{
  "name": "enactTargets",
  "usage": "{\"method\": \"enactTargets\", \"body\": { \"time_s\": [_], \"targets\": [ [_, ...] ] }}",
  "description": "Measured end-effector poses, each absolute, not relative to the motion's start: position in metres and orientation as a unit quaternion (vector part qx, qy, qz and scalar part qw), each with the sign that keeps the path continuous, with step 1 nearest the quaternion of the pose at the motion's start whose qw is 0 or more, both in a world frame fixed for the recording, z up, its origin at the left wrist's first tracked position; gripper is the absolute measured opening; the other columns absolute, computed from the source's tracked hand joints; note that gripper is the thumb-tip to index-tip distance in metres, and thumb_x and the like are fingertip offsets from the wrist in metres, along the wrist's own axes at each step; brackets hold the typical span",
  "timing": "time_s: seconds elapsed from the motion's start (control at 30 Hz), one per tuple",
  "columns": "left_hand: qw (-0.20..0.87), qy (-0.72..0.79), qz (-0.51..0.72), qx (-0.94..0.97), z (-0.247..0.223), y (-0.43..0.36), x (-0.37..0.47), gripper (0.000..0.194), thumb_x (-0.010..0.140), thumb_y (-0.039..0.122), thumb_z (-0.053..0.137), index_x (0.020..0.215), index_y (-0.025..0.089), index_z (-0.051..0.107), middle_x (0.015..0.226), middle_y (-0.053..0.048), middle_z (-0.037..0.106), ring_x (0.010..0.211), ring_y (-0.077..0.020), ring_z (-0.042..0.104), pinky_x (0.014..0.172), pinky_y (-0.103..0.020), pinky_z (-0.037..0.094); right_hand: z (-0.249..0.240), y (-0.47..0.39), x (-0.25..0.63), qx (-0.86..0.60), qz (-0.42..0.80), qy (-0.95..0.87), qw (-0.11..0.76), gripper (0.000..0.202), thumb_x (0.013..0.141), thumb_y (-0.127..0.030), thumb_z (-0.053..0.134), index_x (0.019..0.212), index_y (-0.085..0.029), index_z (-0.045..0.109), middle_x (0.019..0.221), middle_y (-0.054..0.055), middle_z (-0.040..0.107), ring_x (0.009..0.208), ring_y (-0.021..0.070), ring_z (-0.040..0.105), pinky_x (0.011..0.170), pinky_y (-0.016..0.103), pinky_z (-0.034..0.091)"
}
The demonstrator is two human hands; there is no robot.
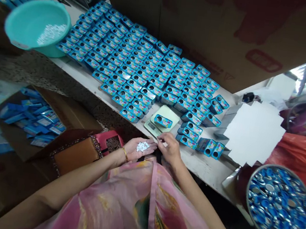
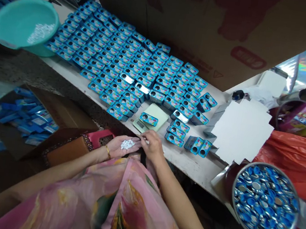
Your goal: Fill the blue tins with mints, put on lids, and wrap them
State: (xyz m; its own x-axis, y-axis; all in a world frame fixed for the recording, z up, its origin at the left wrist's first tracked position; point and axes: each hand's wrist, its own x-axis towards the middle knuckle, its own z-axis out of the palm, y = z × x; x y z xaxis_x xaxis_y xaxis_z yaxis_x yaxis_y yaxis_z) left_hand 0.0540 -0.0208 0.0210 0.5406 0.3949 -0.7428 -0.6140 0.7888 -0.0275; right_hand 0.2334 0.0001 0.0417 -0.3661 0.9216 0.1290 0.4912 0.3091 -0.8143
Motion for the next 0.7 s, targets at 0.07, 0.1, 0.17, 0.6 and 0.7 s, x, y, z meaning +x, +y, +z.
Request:
{"method": "enactTargets", "body": {
  "time_s": [0.07, 0.1, 0.17, 0.6, 0.7],
  "targets": [
    [0.86, 0.39, 0.294, -0.149, 0.021, -0.022, 0.052, 0.027, 0.073, 0.012, 0.047, 0.097, 0.003, 0.056, 0.095, -0.019, 0.063, 0.099, -0.0247, 0.056, 0.087, -0.036, 0.041, 0.044, 0.021, 0.231, -0.487, 0.325, -0.746, 0.316, 0.015, 0.082, -0.021, 0.044, 0.087, -0.019, 0.057, 0.088, 0.006, 0.056, 0.084, 0.0148, 0.053, 0.074, 0.028, 0.044],
    [0.856, 0.393, 0.299, -0.151, 0.022, -0.023, 0.051, 0.028, 0.073, 0.012, 0.047, 0.099, 0.003, 0.055, 0.098, -0.019, 0.062, 0.101, -0.0255, 0.055, 0.087, -0.036, 0.041, 0.043, 0.033, 0.227, -0.492, 0.308, -0.751, 0.316, 0.015, 0.082, -0.021, 0.043, 0.087, -0.019, 0.058, 0.088, 0.006, 0.056, 0.085, 0.0154, 0.052, 0.076, 0.029, 0.044],
    [0.851, 0.396, 0.311, -0.152, 0.022, -0.025, 0.047, 0.031, 0.074, 0.013, 0.048, 0.102, 0.002, 0.053, 0.103, -0.019, 0.061, 0.104, -0.027, 0.053, 0.088, -0.036, 0.041, 0.04, 0.052, 0.218, -0.497, 0.274, -0.764, 0.306, 0.016, 0.082, -0.02, 0.044, 0.087, -0.018, 0.058, 0.087, 0.006, 0.056, 0.087, 0.0166, 0.051, 0.078, 0.03, 0.042],
    [0.844, 0.388, 0.333, -0.159, 0.013, -0.028, 0.019, 0.039, 0.074, 0.013, 0.049, 0.111, 0.0, 0.048, 0.108, -0.022, 0.058, 0.105, -0.028, 0.052, 0.088, -0.037, 0.043, 0.031, 0.002, 0.245, -0.574, 0.258, -0.706, 0.326, 0.019, 0.083, -0.019, 0.043, 0.091, -0.019, 0.06, 0.085, 0.005, 0.059, 0.083, 0.0157, 0.054, 0.076, 0.032, 0.045],
    [0.846, 0.388, 0.33, -0.158, 0.011, -0.027, 0.017, 0.041, 0.074, 0.013, 0.048, 0.112, 0.001, 0.047, 0.108, -0.022, 0.058, 0.105, -0.0271, 0.053, 0.088, -0.037, 0.043, 0.026, -0.008, 0.25, -0.589, 0.274, -0.685, 0.331, 0.018, 0.082, -0.019, 0.043, 0.09, -0.019, 0.06, 0.084, 0.005, 0.059, 0.082, 0.0158, 0.055, 0.075, 0.033, 0.045]
  ]
}}
